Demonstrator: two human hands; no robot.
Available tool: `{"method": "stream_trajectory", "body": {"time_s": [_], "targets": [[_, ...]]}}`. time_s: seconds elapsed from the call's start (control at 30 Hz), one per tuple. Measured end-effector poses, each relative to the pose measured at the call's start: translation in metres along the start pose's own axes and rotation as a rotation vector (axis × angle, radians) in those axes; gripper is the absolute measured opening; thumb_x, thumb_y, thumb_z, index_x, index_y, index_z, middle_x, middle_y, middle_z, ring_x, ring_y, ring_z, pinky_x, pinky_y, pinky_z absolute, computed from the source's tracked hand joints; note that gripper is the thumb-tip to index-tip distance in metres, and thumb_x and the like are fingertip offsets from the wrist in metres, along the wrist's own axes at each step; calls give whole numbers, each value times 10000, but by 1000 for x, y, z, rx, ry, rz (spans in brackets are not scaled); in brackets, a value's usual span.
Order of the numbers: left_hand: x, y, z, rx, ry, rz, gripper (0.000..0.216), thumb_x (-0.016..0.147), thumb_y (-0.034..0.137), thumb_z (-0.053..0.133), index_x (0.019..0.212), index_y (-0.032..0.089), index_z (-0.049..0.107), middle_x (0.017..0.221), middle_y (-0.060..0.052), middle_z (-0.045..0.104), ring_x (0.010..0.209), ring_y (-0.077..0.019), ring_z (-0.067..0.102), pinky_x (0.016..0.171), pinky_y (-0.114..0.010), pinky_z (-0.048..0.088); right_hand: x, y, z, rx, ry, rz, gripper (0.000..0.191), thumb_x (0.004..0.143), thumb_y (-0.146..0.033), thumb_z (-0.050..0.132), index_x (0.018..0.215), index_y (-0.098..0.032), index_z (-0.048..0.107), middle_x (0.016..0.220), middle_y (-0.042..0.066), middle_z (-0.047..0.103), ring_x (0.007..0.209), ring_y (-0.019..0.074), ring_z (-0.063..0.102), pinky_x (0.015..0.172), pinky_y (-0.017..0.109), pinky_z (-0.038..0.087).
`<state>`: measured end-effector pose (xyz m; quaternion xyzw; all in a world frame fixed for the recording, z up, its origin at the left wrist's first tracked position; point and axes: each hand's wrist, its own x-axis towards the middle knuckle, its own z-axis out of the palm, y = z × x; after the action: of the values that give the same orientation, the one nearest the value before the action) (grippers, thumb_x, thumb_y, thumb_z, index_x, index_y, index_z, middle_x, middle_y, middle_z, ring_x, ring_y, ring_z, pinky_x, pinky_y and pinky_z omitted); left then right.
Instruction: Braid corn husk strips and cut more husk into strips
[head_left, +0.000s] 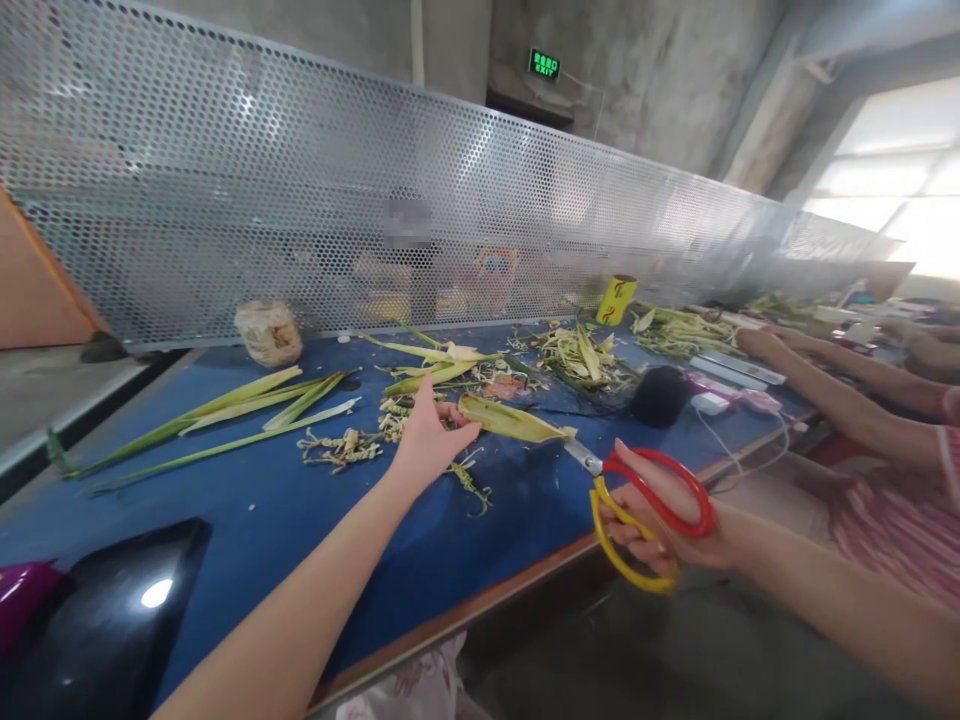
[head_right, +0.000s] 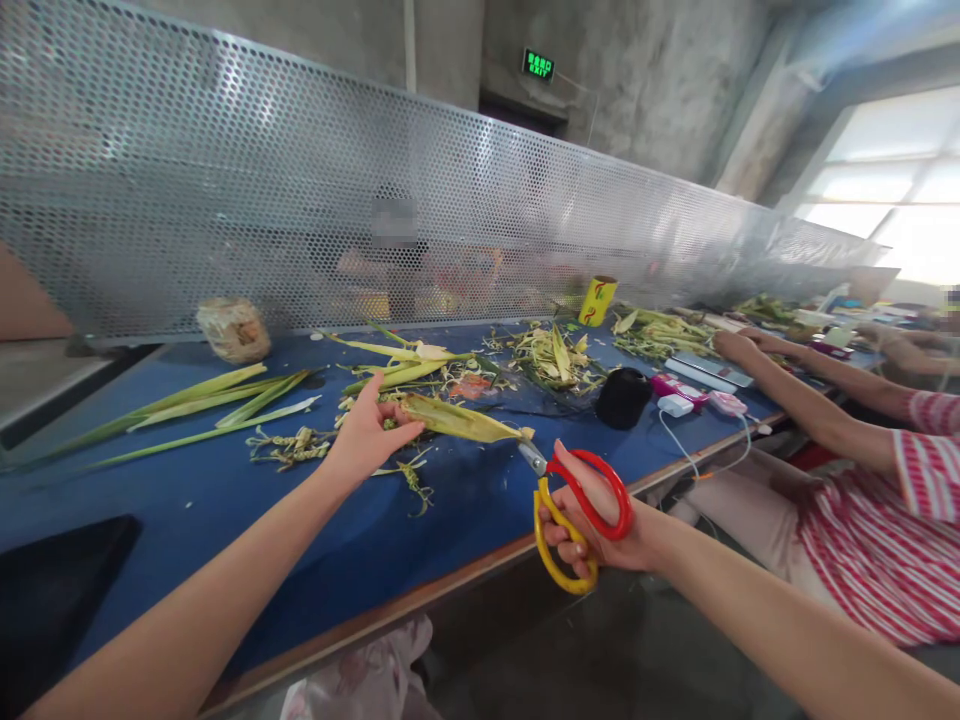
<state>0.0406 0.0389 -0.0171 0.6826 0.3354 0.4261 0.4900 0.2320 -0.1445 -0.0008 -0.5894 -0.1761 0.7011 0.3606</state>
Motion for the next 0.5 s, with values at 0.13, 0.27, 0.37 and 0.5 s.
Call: {"method": "stream_trajectory", "body": {"time_s": [0.13, 0.27, 0.37, 0.5], "targets": [[0, 4, -1, -86, -73, -107, 1013, 543, 200, 697, 1373, 99, 125, 559, 85, 499, 598, -106, 522, 634, -248, 422, 4, -5, -5, 98, -192, 47, 798, 643, -813, 71, 710, -127, 473, 538, 21, 478, 436, 120, 489, 471, 256, 411], [-2, 10, -2, -129, -67, -239, 1018, 539, 161, 711, 1372, 74, 132, 541, 80, 493, 579, -112, 523, 624, -258, 426, 13, -16, -7, 128, -236, 14, 816, 661, -796, 38, 752, -112, 474, 545, 25, 479, 473, 114, 485, 523, 250, 419], [-2, 11, -2, -129, -38, -248, 1036, 532, 156, 717, 1375, 63, 121, 542, 80, 486, 571, -111, 518, 609, -255, 426, 19, -22, -10, 109, -163, 13, 809, 666, -788, 19, 725, -118, 469, 507, 7, 460, 398, 84, 427, 434, 215, 393], [0, 8, -3, -72, -15, -200, 1050, 521, 161, 716, 1370, 51, 108, 517, 96, 474, 535, -93, 493, 550, -218, 400, 21, -26, -15, 118, -93, -21, 717, 734, -740, 138, 668, -104, 462, 457, -58, 365, 306, -4, 273, 307, 104, 269]]}}
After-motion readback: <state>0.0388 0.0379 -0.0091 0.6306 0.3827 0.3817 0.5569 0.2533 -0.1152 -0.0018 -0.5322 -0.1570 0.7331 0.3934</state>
